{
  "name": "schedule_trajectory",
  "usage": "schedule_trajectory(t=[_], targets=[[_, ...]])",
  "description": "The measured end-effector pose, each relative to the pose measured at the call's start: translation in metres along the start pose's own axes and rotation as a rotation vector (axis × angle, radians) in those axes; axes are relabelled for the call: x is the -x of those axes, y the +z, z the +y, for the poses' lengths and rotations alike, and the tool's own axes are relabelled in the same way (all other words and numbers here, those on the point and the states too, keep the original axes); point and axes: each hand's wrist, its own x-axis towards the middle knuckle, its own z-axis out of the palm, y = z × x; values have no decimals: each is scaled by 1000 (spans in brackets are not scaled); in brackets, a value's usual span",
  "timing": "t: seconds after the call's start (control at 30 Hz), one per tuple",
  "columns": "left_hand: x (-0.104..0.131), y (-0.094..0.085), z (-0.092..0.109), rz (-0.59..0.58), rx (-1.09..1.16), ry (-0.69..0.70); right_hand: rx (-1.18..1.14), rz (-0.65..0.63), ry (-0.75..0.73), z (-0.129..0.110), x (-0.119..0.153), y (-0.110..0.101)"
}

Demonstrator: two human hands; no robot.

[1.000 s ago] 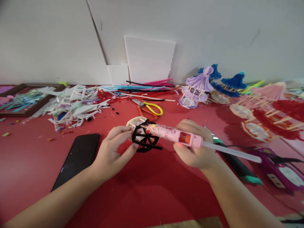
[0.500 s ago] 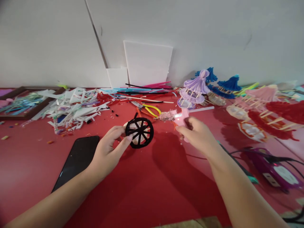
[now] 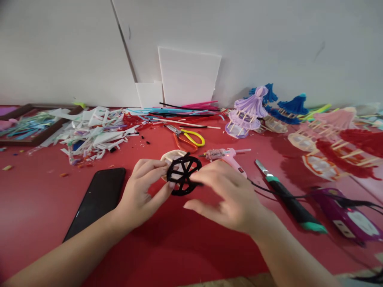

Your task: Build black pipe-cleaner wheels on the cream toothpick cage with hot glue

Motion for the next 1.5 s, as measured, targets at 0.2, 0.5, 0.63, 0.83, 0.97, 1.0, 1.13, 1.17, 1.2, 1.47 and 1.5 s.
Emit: schedule_trajectory(t=[0.2,0.5,0.63,0.83,0.97,1.0,1.13,1.17,1.2,1.47,1.5], targets=[[0,0,1,-15,-7,35,-102,14,-81,-11,4,9],[-2,0,5,-43,-22,84,205,105,-126,-14,-3,4],[-1,-1,8,-72,-41,99,241,103,-78,-15,-5,7],[-1,0,9,-70,-44,104,222,118,-5,-16,-4,12],[-2,1,10,-65,-39,133,197,104,48,-20,-6,14],[-2,1,10,-63,-38,138,193,103,57,-21,-6,14],[-2,0,11,-55,-39,148,194,106,84,-22,-6,16],[-2,0,11,-56,-38,150,196,109,89,-22,-5,16],[-2,0,12,-58,-36,150,197,112,92,-22,-5,17],[-3,-3,15,-99,-5,136,228,175,130,-21,-4,17],[-3,-4,15,-102,1,139,235,181,135,-21,-4,17]])
